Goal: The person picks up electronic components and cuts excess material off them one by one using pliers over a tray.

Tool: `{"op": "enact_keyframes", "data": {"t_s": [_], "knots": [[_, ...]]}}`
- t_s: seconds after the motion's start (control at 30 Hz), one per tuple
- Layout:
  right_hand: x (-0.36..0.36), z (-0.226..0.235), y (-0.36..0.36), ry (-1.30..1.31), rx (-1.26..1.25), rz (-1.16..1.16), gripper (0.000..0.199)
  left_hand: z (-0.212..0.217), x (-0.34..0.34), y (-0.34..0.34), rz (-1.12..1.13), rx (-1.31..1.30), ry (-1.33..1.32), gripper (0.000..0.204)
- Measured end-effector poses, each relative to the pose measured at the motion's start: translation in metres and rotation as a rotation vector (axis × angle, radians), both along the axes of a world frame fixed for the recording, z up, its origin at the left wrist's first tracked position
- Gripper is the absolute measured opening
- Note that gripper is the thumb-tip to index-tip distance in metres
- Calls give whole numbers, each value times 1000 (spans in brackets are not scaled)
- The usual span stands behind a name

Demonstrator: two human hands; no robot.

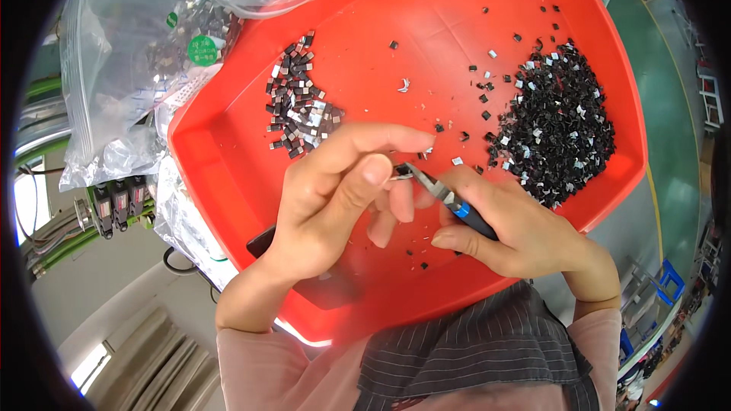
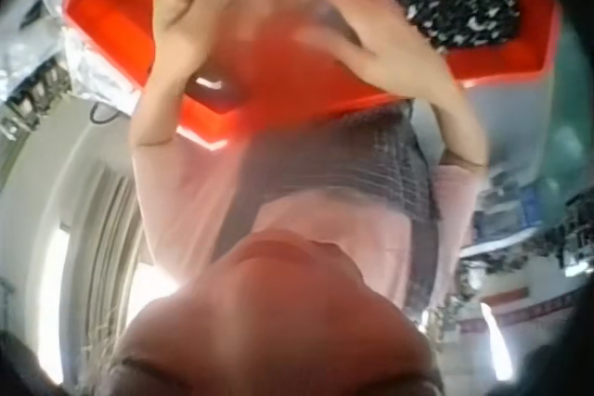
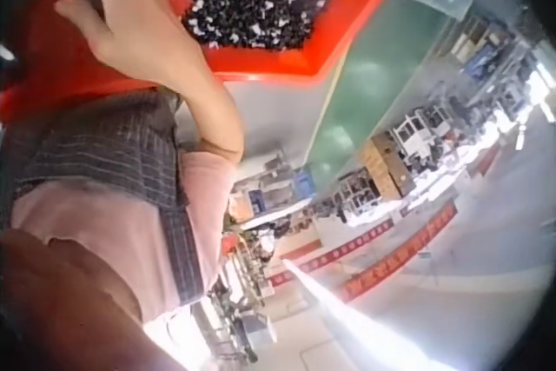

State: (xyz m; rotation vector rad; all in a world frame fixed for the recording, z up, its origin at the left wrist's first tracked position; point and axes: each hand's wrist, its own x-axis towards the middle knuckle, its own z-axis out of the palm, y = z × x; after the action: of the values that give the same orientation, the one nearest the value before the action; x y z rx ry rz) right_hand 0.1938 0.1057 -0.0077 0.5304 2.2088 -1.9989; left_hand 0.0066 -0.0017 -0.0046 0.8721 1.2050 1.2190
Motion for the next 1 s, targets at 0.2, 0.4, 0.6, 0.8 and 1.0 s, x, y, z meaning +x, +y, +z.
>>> {"op": "enact_keyframes", "data": {"t_s": [0.2,0.4,0.6,0.8,1.0], "knots": [[-1,2,4,-21,-97,-49,37,0,1,-4,39,146,256,26],[-3,-5,7,-8,-86,3,35,-1,0,0,107,117,278,19],[10,6,17,62,-472,-112,35,8,2,1,100,31,271,18],[14,6,14,18,-577,-198,31,-14,9,0,26,-61,409,17],[16,1,8,55,-513,-158,28,29,-12,37,360,114,743,12]]}}
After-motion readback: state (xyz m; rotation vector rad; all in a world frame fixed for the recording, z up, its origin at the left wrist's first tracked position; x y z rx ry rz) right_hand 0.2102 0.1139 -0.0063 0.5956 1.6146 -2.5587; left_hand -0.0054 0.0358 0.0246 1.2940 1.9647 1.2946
